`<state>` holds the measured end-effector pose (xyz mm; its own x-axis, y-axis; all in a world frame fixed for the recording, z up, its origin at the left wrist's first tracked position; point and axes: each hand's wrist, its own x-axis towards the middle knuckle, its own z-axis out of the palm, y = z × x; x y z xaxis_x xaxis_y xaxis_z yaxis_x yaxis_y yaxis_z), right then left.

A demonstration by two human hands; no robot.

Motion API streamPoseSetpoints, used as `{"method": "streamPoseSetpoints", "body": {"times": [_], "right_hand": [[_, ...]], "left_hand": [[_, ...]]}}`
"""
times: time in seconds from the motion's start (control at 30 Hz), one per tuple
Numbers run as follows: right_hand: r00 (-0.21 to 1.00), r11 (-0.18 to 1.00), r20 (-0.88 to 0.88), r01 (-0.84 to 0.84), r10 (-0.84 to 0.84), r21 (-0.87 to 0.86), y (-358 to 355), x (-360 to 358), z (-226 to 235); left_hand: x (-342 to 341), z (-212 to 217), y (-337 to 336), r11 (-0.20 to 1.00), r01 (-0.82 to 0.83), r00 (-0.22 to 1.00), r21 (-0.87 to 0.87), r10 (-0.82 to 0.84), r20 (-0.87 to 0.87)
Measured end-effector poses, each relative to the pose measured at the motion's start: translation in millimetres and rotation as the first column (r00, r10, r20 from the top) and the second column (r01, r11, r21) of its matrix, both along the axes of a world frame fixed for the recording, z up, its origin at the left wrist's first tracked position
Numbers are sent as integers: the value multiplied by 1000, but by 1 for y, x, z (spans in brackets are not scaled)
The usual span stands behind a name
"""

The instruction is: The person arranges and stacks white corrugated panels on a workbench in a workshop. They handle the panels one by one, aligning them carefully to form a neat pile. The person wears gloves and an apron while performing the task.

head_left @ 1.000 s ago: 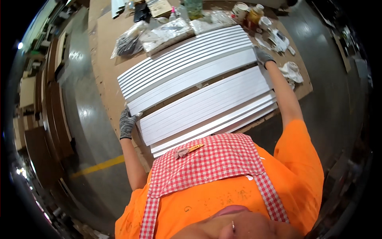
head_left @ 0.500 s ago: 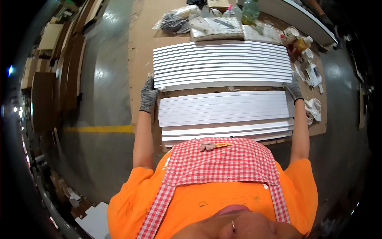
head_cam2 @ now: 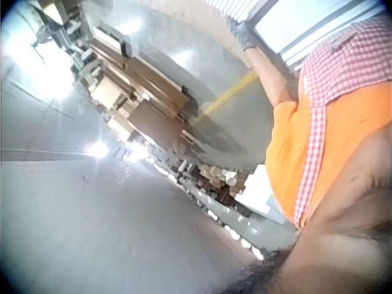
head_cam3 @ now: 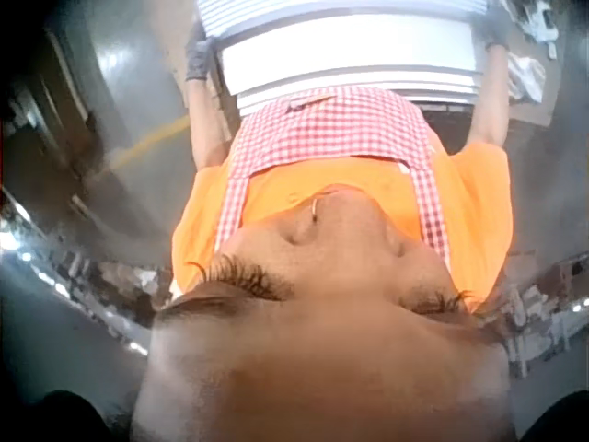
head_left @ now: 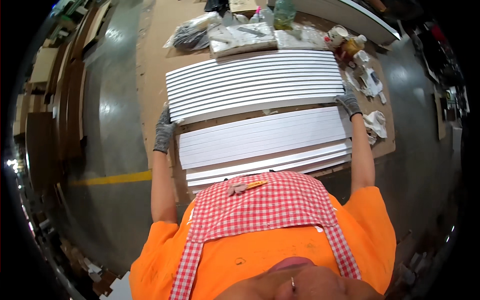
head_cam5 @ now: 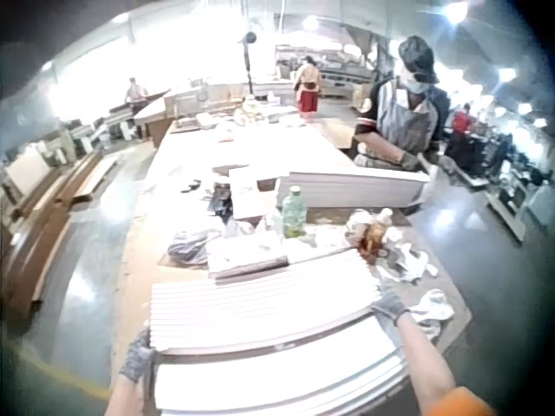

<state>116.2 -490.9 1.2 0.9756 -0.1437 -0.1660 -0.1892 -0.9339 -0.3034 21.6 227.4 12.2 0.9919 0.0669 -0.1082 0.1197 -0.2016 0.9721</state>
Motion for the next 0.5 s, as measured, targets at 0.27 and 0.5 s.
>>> {"method": "streamPoseSetpoints", "body": {"times": [0.27, 0.5], "right_hand": [[953, 613, -12, 205, -303, 763, -21, 10, 2], [945, 747, -73, 298, -320, 594, 37, 16, 23]], "left_hand": [[6, 18, -17, 977, -22, 987, 210, 55, -154], [20, -2, -5, 918, 98, 985, 383, -33, -172]]}}
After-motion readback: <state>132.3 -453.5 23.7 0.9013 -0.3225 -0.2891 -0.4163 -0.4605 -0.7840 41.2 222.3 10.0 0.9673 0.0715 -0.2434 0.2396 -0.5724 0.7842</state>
